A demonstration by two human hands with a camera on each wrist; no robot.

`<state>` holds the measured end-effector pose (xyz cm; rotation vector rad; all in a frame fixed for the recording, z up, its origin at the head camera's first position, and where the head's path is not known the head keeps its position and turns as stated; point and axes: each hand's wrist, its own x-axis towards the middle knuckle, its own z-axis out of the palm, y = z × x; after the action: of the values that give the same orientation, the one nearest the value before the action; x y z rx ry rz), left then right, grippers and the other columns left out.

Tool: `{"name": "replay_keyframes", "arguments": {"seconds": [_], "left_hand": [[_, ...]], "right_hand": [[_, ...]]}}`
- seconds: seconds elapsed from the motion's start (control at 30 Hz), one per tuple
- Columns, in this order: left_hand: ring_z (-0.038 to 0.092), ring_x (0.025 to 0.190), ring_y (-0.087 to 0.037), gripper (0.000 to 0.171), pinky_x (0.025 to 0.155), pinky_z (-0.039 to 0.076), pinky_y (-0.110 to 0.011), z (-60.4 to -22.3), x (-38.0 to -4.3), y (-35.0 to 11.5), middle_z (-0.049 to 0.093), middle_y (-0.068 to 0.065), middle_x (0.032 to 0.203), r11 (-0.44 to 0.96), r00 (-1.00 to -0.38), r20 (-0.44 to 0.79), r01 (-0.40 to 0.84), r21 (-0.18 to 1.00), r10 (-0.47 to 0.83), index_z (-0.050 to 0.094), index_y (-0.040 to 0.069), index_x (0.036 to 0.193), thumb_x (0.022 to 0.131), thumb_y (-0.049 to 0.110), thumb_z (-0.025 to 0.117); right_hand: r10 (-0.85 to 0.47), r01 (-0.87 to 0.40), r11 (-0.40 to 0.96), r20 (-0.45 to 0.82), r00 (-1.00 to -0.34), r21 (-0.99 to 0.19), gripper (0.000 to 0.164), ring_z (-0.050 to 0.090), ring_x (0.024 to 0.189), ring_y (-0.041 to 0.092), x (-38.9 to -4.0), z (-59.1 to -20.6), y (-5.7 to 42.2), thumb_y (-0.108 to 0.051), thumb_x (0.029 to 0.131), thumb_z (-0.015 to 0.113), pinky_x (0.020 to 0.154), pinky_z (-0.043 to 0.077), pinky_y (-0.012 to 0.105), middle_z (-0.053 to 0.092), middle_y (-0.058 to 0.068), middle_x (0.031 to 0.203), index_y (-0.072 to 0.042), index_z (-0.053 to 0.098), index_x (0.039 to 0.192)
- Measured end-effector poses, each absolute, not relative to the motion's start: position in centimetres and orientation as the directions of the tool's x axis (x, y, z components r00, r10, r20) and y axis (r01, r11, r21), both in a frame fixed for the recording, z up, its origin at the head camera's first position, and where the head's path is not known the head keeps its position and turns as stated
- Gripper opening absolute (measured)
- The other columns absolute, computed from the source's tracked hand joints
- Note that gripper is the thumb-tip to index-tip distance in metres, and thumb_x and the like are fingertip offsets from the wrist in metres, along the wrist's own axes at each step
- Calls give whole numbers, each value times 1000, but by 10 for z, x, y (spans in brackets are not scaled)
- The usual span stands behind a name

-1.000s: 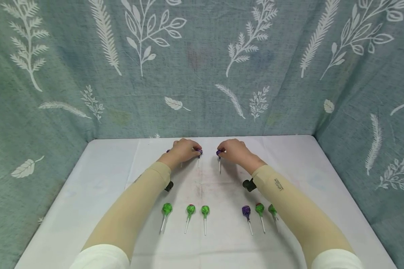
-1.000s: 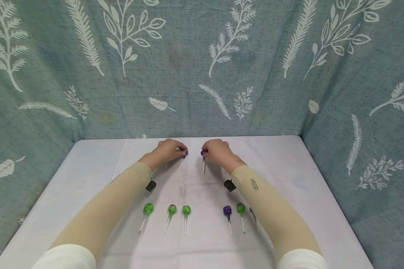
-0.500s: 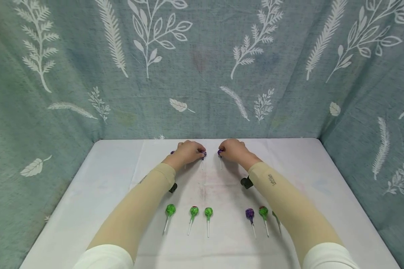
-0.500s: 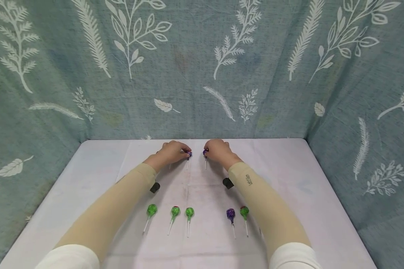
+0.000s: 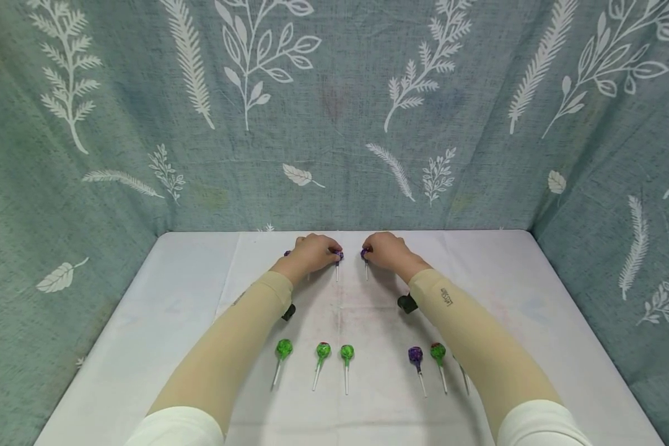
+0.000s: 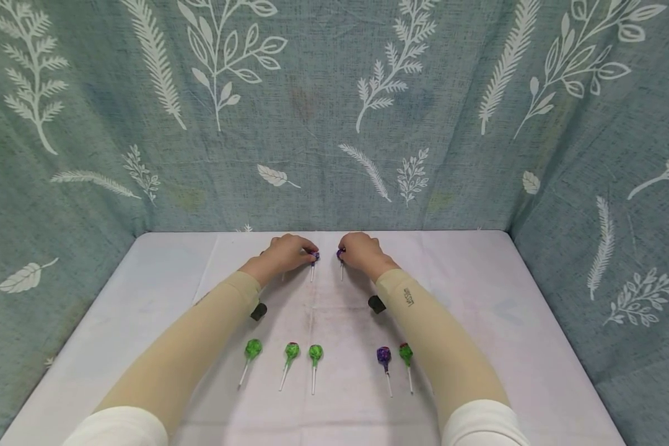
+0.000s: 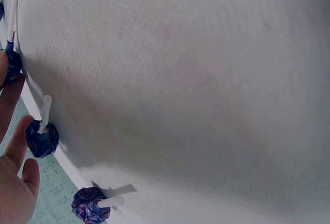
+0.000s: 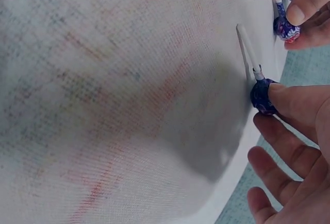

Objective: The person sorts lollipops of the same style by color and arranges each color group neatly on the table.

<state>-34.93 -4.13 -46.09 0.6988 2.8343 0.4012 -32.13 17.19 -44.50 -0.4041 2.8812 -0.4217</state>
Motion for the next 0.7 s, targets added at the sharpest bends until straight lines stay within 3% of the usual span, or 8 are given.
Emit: {"name": "replay_keyframes", "arguments": {"seconds": [0.17,0.5,0.7], "left_hand": [[56,117,-25,28,96,31,-54,-461,-349,-40,68,12,119,854,-871,-120,425,301,476,72,28,122,96,35,67],[55,118,-25,29,97,31,-53,-463,-346,-40,67,11,121,855,-868,-130,428,293,479,70,27,124,97,35,65],[55,119,-26,31,99,30,-55,-463,-350,-40,67,8,122,850,-868,-123,429,305,482,68,24,126,98,35,65]], "right_hand": [[-297,-241,920,-148,-943,-310,33,61,112,25,-323,-450,172,-22,99,63,96,42,59,68,5,119,-12,67,129],[-318,-259,915,-158,-935,-309,37,60,111,25,-317,-446,174,-22,99,61,93,48,46,66,8,121,-10,63,133],[-328,-261,907,-165,-930,-330,39,58,116,28,-315,-437,179,-21,98,62,97,46,45,63,11,126,-7,62,134]]}}
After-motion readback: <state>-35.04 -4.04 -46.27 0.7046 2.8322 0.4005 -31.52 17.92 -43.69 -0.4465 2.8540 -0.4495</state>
